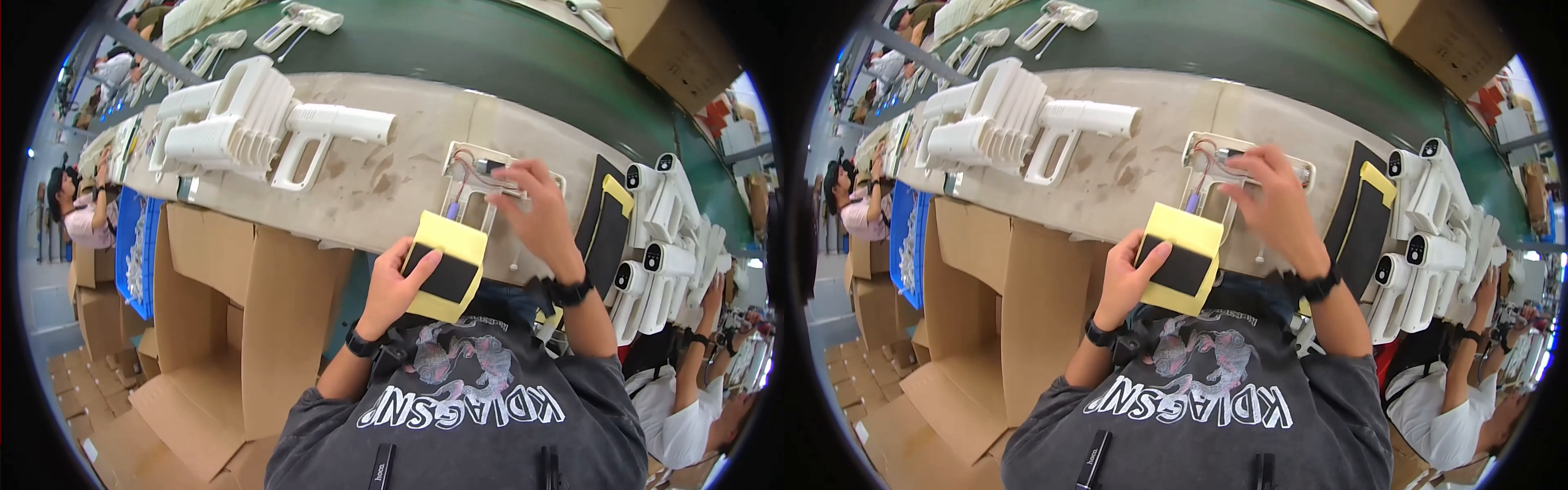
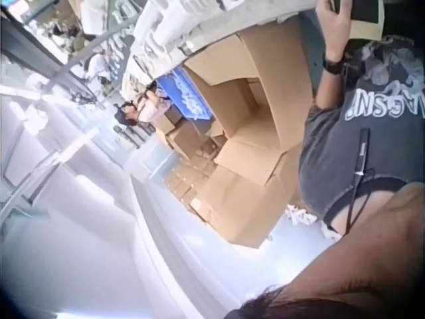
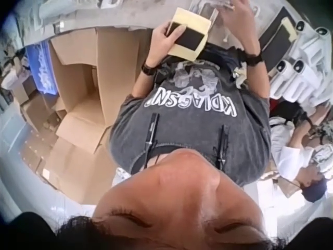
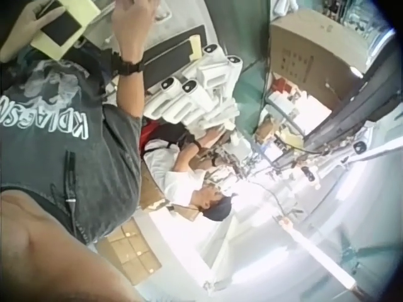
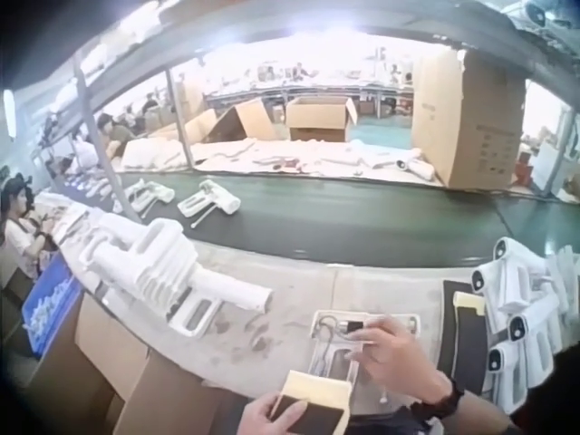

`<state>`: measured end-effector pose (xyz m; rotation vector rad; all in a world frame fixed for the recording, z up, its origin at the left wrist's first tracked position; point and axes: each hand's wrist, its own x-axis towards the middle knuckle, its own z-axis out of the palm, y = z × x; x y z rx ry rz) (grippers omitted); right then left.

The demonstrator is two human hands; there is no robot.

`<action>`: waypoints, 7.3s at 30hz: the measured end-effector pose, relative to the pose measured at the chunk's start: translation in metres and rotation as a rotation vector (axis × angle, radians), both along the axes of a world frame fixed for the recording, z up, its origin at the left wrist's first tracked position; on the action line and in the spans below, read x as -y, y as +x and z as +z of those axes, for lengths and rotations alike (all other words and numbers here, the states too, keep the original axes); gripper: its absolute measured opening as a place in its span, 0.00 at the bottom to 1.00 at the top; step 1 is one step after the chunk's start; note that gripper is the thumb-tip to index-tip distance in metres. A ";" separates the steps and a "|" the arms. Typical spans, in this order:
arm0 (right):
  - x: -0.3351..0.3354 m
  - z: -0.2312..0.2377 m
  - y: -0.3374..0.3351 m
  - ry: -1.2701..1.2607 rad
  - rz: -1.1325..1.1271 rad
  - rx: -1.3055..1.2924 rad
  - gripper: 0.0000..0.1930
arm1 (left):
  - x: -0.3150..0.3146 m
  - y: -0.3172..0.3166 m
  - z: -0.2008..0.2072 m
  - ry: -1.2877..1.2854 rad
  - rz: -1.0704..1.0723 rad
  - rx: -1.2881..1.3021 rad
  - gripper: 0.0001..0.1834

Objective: The person picks up a white plastic housing, peels a black adhesive strip from a yellow sheet, and presses it into the housing. They then fit a white plastic cover onto the housing and place the assembled unit onto a stack.

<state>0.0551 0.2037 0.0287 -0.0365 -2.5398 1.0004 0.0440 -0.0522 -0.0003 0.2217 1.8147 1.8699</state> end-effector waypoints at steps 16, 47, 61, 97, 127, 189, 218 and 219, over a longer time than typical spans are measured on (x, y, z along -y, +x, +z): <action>0.048 -0.008 0.055 -0.443 0.187 0.213 0.15 | -0.011 -0.001 -0.001 0.102 0.064 0.028 0.14; 0.028 -0.029 -0.005 0.045 0.433 0.190 0.27 | 0.055 -0.022 -0.029 0.357 0.342 0.073 0.15; 0.009 0.011 0.058 -0.740 0.319 0.554 0.40 | -0.001 -0.031 0.027 -0.043 -0.443 -0.561 0.16; -0.108 -0.007 0.030 -0.118 0.096 0.133 0.40 | -0.076 -0.075 0.006 -0.335 0.009 -0.804 0.38; -0.107 -0.034 0.019 0.087 0.117 0.226 0.43 | -0.102 -0.131 0.000 -0.374 -0.484 -0.776 0.29; -0.447 -0.055 0.357 -0.493 -1.289 0.058 0.27 | -0.061 -0.107 0.027 -0.071 -0.336 -0.217 0.16; -0.067 0.008 0.128 -0.112 -0.230 0.347 0.37 | -0.069 -0.550 -0.038 -1.378 0.147 -0.501 0.76; -0.070 0.005 0.123 -0.116 -0.238 0.355 0.37 | -0.065 -0.556 -0.044 -1.381 0.137 -0.491 0.76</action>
